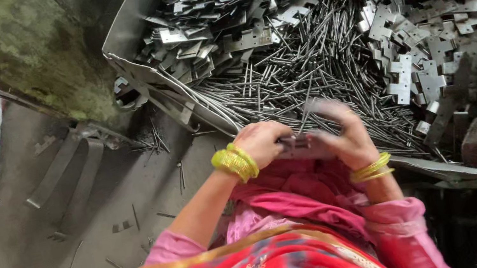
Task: The person repeatedly picks metal hinge plates and pins from a large bin, inserts the pins into the plates, and places the assembled units on a nearby surface. The process is continuous and repetitive throughout the clip.
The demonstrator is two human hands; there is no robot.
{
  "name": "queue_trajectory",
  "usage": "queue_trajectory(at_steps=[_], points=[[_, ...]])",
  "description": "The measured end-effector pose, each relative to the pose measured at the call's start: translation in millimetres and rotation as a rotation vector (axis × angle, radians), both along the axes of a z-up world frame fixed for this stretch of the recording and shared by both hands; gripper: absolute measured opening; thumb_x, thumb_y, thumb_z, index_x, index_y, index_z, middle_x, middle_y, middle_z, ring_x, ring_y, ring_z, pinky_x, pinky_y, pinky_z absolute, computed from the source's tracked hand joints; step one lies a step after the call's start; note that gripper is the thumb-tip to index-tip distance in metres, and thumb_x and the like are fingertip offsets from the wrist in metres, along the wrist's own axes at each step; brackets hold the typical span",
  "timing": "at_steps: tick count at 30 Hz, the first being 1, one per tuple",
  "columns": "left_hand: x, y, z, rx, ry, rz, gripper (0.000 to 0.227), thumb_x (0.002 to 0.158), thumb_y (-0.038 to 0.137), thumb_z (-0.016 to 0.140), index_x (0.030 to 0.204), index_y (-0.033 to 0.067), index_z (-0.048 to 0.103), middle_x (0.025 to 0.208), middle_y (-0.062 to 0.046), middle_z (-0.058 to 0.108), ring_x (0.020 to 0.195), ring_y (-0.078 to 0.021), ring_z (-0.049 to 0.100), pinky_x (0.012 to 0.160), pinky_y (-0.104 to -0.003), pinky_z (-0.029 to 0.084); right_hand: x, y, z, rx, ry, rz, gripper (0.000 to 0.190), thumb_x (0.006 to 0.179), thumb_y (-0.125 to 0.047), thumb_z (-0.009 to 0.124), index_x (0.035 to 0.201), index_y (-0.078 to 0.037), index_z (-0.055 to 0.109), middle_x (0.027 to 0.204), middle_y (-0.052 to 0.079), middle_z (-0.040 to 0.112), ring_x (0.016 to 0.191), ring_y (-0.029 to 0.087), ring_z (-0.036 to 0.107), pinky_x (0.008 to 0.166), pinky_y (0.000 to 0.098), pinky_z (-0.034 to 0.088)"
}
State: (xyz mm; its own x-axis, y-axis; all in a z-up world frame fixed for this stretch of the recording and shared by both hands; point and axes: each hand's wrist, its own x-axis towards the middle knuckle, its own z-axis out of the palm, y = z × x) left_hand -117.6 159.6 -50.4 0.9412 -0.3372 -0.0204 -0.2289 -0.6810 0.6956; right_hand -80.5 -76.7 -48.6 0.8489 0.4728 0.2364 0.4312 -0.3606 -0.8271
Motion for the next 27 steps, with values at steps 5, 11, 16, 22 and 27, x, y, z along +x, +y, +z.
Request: queue_trajectory(at_steps=[5, 11, 16, 22, 27], points=[[93, -14, -24, -0.181, 0.323, -0.197, 0.032, 0.092, 0.035, 0.069, 0.108, 0.0076, 0.076, 0.095, -0.014, 0.077, 0.091, -0.0331, 0.073, 0.082, -0.042, 0.058, 6, -30, -21, -0.276, 0.44, -0.083, 0.035, 0.08, -0.008, 0.078, 0.114, 0.0, 0.075, 0.098, 0.007, 0.078, 0.089, 0.015, 0.072, 0.081, 0.0299, 0.056], [225, 29, -75, 0.529, -0.288, 0.503, 0.016, 0.075, 0.007, 0.065, 0.091, 0.0037, 0.071, 0.096, -0.02, 0.072, 0.092, -0.039, 0.073, 0.072, -0.05, 0.06, 14, -101, -59, 0.355, 0.733, -0.396, 0.033, 0.083, 0.001, 0.075, 0.116, 0.005, 0.072, 0.096, 0.006, 0.077, 0.081, 0.011, 0.069, 0.075, 0.026, 0.056], [232, 65, -90, 0.681, -0.505, 0.236, 0.028, 0.071, 0.021, 0.075, 0.094, 0.0058, 0.066, 0.093, -0.015, 0.069, 0.09, -0.0344, 0.068, 0.072, -0.047, 0.056, 26, -182, -57, 0.528, 0.544, -0.68, 0.033, 0.084, 0.004, 0.076, 0.117, 0.005, 0.072, 0.094, 0.007, 0.076, 0.077, 0.011, 0.068, 0.071, 0.0259, 0.056], [186, 29, -70, 0.767, -0.442, 0.232, 0.023, 0.081, 0.023, 0.072, 0.101, 0.0102, 0.07, 0.093, -0.011, 0.07, 0.088, -0.0291, 0.069, 0.078, -0.043, 0.056, 99, -323, -22, 0.241, 0.072, -1.156, 0.028, 0.084, 0.007, 0.084, 0.11, 0.005, 0.072, 0.097, 0.01, 0.074, 0.082, 0.016, 0.07, 0.072, 0.0274, 0.059], [152, -23, -14, 0.352, -0.157, 0.285, 0.029, 0.08, 0.026, 0.071, 0.104, 0.0108, 0.076, 0.095, -0.016, 0.074, 0.088, -0.0361, 0.07, 0.076, -0.048, 0.055, 189, -441, -27, -0.494, -0.371, -1.447, 0.058, 0.075, -0.023, 0.096, 0.115, -0.004, 0.058, 0.12, 0.021, 0.059, 0.119, 0.044, 0.056, 0.101, 0.0625, 0.039]])
